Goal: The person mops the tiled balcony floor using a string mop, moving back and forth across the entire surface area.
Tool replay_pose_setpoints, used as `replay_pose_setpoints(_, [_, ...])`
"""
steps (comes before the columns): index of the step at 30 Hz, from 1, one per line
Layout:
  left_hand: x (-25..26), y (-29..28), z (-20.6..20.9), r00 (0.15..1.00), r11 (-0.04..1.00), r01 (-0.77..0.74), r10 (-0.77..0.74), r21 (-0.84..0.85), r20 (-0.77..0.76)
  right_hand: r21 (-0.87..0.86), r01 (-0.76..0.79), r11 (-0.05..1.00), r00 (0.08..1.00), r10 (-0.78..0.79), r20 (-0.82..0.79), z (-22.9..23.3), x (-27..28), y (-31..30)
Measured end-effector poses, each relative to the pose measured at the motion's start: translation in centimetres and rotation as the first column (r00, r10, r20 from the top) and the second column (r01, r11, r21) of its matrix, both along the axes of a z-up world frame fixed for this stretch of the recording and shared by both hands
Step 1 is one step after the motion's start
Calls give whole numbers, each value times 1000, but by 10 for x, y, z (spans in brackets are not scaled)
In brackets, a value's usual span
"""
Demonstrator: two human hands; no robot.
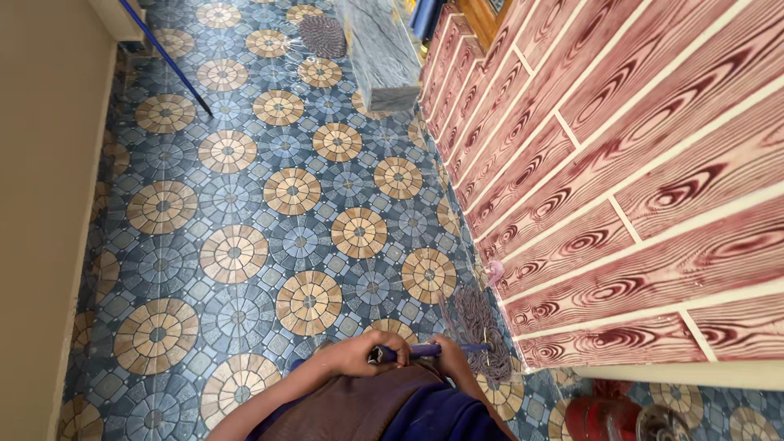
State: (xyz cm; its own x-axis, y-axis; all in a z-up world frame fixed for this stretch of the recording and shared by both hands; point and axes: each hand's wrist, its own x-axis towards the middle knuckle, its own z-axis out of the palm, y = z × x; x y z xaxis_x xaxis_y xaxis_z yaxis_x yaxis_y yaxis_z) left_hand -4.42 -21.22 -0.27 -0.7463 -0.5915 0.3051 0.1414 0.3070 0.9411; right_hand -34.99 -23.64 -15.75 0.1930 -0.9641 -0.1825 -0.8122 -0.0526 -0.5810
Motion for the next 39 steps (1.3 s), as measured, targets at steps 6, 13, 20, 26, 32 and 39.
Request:
replay_pose_setpoints(6, [-15,1,44,973,980,-200,199,-1,116,-51,-317,947,948,318,16,-14,-11,-57])
replay_pose_setpoints(13, [-40,29,70,816,834,-437,525,-338,241,-142,-494,858,862,505,51,-42,28,-131])
replay_pose_setpoints(20, [-65,65,75,576,653,-629,756,-422,312,-169,-761,627,607,779,156,-69,120,-156])
replay_pose_setpoints(26, [-83,91,70,388,530,-706,845,-470,368,-207,-875,437,375,883,282,-73,171,-128])
replay_pose_setpoints(32, [-97,93,60,363,483,-708,875,-515,321,-237,-870,432,351,881,318,-77,166,-124])
replay_pose_setpoints(39, [-103,87,53,451,517,-716,855,-469,254,408,-638,653,657,186,731,-81,138,-136])
